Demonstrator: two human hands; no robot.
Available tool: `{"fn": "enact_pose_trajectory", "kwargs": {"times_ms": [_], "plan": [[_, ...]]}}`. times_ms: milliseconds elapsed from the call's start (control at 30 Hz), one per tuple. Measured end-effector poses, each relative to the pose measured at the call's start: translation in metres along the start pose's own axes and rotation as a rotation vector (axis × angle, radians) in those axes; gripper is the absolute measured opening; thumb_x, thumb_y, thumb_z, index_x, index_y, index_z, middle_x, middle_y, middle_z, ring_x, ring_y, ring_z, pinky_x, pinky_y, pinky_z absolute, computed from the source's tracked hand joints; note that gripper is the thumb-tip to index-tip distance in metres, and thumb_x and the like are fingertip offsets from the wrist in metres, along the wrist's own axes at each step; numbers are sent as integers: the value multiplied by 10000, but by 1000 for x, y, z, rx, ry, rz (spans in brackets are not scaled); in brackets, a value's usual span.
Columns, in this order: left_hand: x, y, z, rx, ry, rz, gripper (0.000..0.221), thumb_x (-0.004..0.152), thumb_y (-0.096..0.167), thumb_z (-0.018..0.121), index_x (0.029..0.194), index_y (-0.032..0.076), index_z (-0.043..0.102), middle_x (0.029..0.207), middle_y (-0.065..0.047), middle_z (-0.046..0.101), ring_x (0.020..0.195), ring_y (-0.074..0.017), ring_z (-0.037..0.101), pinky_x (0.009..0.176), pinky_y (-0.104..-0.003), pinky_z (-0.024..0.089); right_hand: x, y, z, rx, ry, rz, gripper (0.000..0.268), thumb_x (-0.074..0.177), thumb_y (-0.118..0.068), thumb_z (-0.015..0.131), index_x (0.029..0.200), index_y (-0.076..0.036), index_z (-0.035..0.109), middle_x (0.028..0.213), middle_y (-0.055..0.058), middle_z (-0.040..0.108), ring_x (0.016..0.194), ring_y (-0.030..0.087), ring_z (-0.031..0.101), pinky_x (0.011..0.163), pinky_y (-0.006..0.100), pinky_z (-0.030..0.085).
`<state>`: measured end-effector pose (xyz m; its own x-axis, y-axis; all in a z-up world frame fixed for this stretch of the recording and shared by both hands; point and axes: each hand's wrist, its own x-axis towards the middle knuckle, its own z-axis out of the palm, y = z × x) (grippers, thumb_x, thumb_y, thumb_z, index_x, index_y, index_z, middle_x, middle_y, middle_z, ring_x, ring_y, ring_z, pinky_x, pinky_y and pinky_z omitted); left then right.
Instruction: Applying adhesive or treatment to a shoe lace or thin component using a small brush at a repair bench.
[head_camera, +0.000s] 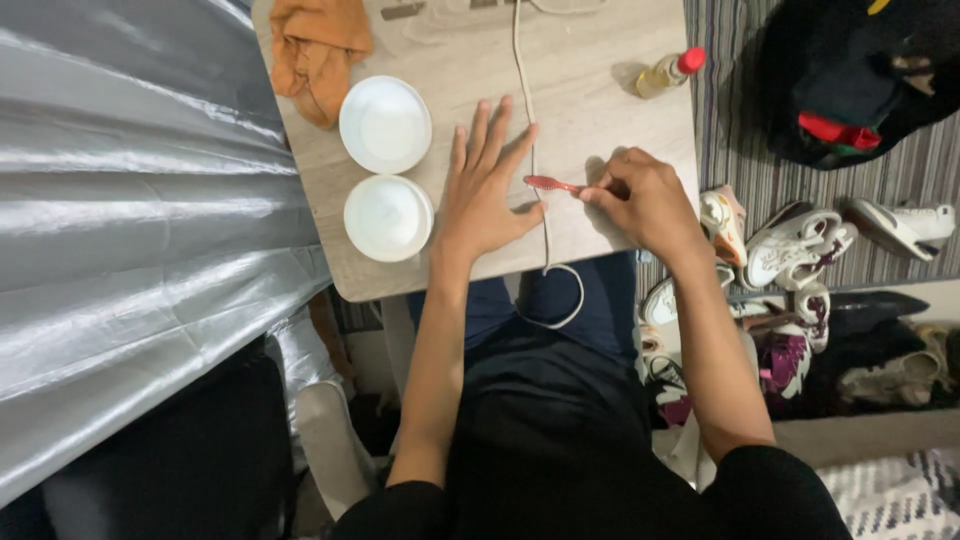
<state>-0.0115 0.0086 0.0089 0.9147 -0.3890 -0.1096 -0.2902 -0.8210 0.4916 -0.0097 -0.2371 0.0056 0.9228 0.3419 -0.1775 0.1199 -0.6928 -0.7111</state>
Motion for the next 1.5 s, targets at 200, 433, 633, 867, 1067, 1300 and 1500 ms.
{"fn": "enact_pose_trajectory", "kwargs": {"times_ms": [200, 433, 633, 867, 1067, 1300, 1500], "plan": [[5, -1, 5, -135, -33, -94, 986, 696, 428, 852, 1560, 192, 441, 1713, -114, 81, 1584, -342, 6, 1270, -574, 18, 6, 2, 7, -87, 113, 10, 234, 922, -238, 853, 888, -54, 713, 840, 132, 619, 779, 358, 697, 640, 394, 569], [5, 4, 0, -129, -47, -112, 987, 699, 426, 844, 1565, 199, 429, 1714, -116, 75, 1585, -338, 0, 1273, -555, 2, 5, -23, -18, -9, -39, 36, 188, 882, -122, 837, 840, 21, 723, 842, 213, 659, 824, 417, 703, 655, 424, 561], [5, 3, 3, -143, -41, -125, 979, 689, 427, 846, 1557, 221, 442, 1714, -139, 17, 1581, -359, -38, 1275, -554, 0, 10, -7, -5, -59, 29, 26, 219, 893, -182, 847, 850, -7, 724, 836, 180, 654, 804, 370, 706, 626, 392, 561], [7, 3, 3, -145, -58, -141, 992, 682, 440, 844, 1560, 241, 429, 1715, -138, 19, 1582, -358, -33, 1278, -545, -1, 4, -16, -15, -3, -20, 43, 207, 865, -146, 849, 823, 8, 717, 835, 198, 668, 815, 385, 707, 660, 410, 558], [8, 1, 4, -141, -67, -151, 1000, 671, 441, 847, 1557, 248, 424, 1717, -133, 9, 1583, -356, -36, 1280, -544, -2, 11, -21, -13, -36, -1, 36, 208, 861, -153, 852, 820, 1, 718, 830, 193, 665, 804, 387, 704, 667, 419, 561], [9, 1, 3, -166, -77, -163, 1002, 670, 427, 846, 1559, 262, 414, 1719, -132, 8, 1583, -360, -41, 1274, -546, -12, 11, -16, -10, -34, -16, 65, 202, 869, -175, 838, 803, -24, 721, 825, 166, 666, 806, 356, 705, 686, 408, 566], [8, 3, 1, -140, -90, -164, 1005, 673, 448, 838, 1560, 262, 401, 1716, -140, 14, 1581, -368, -25, 1276, -549, 10, 7, -33, -25, -41, -67, 94, 195, 837, -145, 842, 812, 6, 721, 858, 193, 687, 852, 392, 716, 733, 448, 573]]}}
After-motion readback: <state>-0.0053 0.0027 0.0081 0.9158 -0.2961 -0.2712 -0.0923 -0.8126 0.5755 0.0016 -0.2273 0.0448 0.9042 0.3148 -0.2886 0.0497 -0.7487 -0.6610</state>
